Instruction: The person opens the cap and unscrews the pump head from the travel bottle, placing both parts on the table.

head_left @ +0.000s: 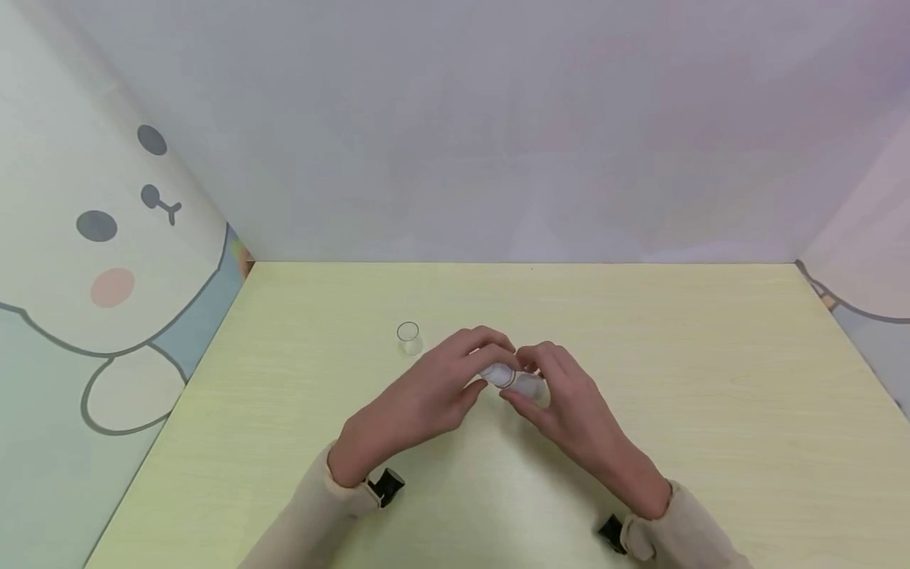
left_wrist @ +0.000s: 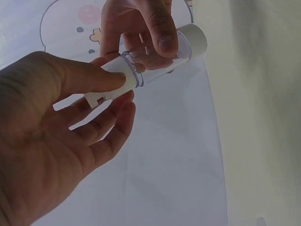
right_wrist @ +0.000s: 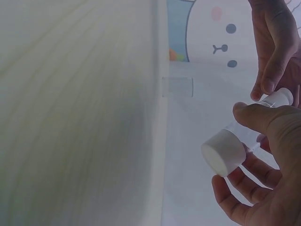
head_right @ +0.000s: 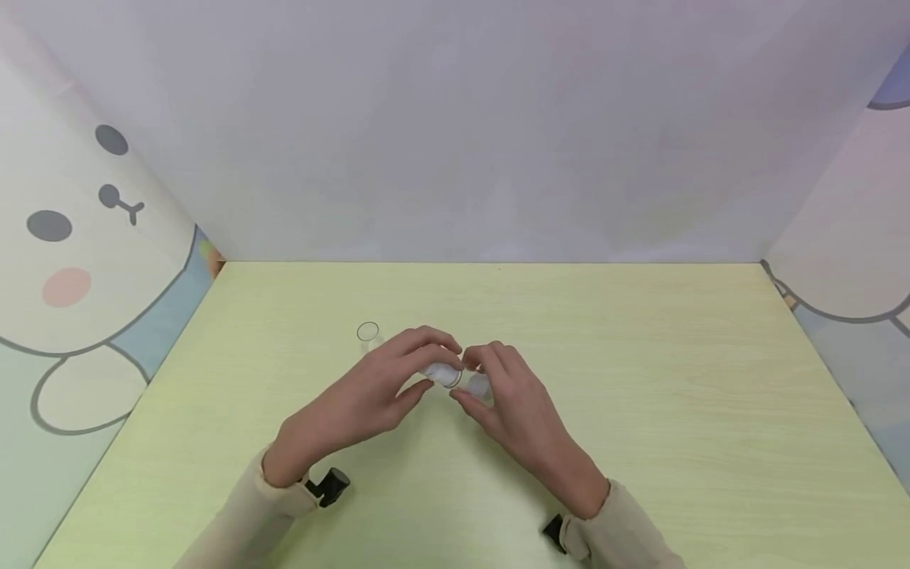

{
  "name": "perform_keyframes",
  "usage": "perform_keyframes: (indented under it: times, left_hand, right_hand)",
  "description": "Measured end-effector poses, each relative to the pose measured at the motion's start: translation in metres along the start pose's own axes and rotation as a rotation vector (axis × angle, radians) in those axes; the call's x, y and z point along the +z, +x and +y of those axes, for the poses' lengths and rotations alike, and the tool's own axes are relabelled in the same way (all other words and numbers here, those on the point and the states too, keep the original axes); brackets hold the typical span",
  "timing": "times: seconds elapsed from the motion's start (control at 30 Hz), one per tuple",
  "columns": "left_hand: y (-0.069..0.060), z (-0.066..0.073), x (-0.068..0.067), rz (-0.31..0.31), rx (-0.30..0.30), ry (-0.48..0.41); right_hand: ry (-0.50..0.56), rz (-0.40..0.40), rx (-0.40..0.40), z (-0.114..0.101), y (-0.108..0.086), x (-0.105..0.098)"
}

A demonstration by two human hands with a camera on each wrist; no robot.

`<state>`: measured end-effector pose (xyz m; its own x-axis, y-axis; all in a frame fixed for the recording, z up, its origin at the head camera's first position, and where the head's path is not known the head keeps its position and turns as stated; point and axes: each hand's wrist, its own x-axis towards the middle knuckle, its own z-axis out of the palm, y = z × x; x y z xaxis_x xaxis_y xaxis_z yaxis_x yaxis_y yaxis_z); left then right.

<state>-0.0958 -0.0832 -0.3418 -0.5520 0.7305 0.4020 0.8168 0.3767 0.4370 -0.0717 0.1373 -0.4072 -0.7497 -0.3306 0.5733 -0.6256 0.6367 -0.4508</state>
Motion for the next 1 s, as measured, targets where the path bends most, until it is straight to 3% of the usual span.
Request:
perform_keyframes:
  times: [0.1, 0.27, 0.6, 0.73, 0.83, 1.0]
  left_hand:
    - [-0.0018, -0.0001, -0.0021, -0.011, -0.015, 0.023]
    - [-0.0055, 0.0005, -0.0071, -0.045, -0.089, 0.032]
    - [-0.0069, -0.0004, -0.0092, -0.050, -0.140, 0.074]
    - [-0.0076, -0.0002, -0.0085, -0.059, -0.172, 0.049]
    - [-0.0068, 0.0006, -0.0067, -0.058, -0.159, -0.002]
    - [-0.0036, 0.0014, -0.0028, -0.035, -0.061, -0.047]
  right_hand:
    - [0.003, -0.008, 0.006, -0.0005, 0.0000, 0.0001]
    - [0.008, -0.014, 0.017, -0.0015, 0.0000, -0.0002]
    - [0.005, -0.016, 0.020, 0.0005, 0.0016, -0.0035]
    - [0.010, -0.020, 0.025, 0.0012, 0.0015, -0.0044]
    - [0.013, -0.031, 0.033, 0.0010, 0.0014, -0.0047]
    - [0.005, -0.038, 0.032, 0.0004, 0.0015, -0.0045]
